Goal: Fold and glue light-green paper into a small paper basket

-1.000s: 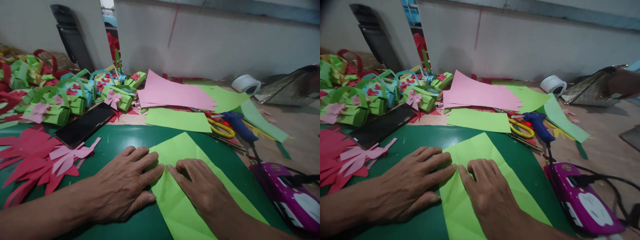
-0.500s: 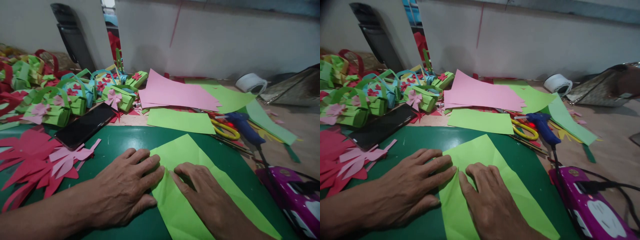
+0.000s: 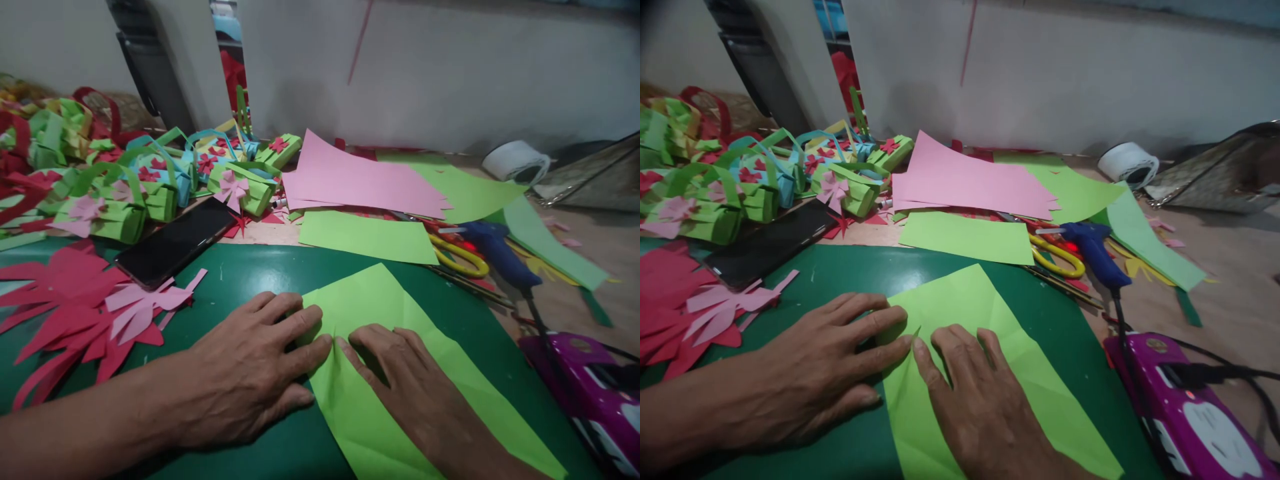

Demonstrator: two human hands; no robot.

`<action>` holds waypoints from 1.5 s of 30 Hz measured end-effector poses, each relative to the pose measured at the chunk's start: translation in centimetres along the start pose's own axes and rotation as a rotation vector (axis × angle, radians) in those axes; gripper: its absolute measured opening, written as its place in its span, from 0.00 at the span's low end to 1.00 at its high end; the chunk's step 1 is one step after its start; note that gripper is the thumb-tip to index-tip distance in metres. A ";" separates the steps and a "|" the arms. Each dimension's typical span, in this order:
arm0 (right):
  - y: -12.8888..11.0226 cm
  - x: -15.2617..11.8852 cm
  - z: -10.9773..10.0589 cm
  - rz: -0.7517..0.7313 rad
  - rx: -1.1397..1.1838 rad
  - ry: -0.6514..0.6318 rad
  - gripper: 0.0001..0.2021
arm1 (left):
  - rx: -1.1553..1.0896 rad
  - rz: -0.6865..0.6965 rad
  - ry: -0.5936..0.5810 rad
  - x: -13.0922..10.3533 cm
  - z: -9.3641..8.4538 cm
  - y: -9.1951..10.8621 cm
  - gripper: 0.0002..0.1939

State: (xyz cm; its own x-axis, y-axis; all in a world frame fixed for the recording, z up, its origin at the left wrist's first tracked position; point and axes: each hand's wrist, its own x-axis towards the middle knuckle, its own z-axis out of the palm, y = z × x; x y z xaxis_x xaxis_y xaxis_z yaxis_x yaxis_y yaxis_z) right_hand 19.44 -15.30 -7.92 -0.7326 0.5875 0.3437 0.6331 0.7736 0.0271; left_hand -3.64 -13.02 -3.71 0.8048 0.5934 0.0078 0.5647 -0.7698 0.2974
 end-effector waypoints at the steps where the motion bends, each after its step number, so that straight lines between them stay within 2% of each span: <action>1: 0.0 0.0 0.0 0.003 0.003 -0.003 0.18 | -0.001 0.001 0.003 0.0 0.0 0.0 0.16; 4: 0.4 -0.1 0.1 -0.012 -0.018 -0.025 0.19 | 0.003 0.013 0.024 -0.1 0.0 -0.1 0.16; 9: 1.1 -0.2 0.5 -0.067 -0.062 0.021 0.18 | 0.021 0.043 0.021 -0.5 0.0 -0.2 0.17; 15: 0.7 0.4 -0.4 0.050 -0.028 -0.020 0.16 | -0.008 0.077 -0.013 -1.0 -0.4 -0.2 0.18; 19: 1.1 0.3 -0.6 -0.041 -0.006 -0.006 0.16 | -0.031 0.092 -0.021 -1.2 -0.5 -0.5 0.18; 23: 1.1 0.0 -0.8 -0.003 -0.063 0.013 0.13 | -0.041 0.116 0.009 -1.5 -0.3 -0.6 0.18; 26: 1.1 -0.3 -1.0 -0.122 -0.092 0.015 0.13 | -0.034 0.104 -0.006 -1.6 -0.3 -0.5 0.19; 30: 1.5 -0.7 -1.2 -0.099 -0.063 -0.029 0.15 | -0.028 0.074 -0.027 -1.5 -0.5 -0.3 0.21; 37: 1.7 -1.1 -0.5 -0.037 0.004 -0.041 0.18 | -0.024 0.077 0.009 -1.2 -0.4 -0.3 0.21; 45: 2.1 -0.9 0.1 -0.098 -0.059 -0.005 0.19 | -0.013 0.090 -0.021 -1.5 -0.3 -0.2 0.21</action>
State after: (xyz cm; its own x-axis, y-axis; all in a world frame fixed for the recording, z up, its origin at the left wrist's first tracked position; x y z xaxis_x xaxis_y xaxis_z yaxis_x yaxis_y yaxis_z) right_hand 21.36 -14.20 -8.24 -0.7928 0.5111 0.3320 0.5720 0.8121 0.1155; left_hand -5.02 -13.62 -3.48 0.8558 0.5171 0.0146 0.4879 -0.8163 0.3091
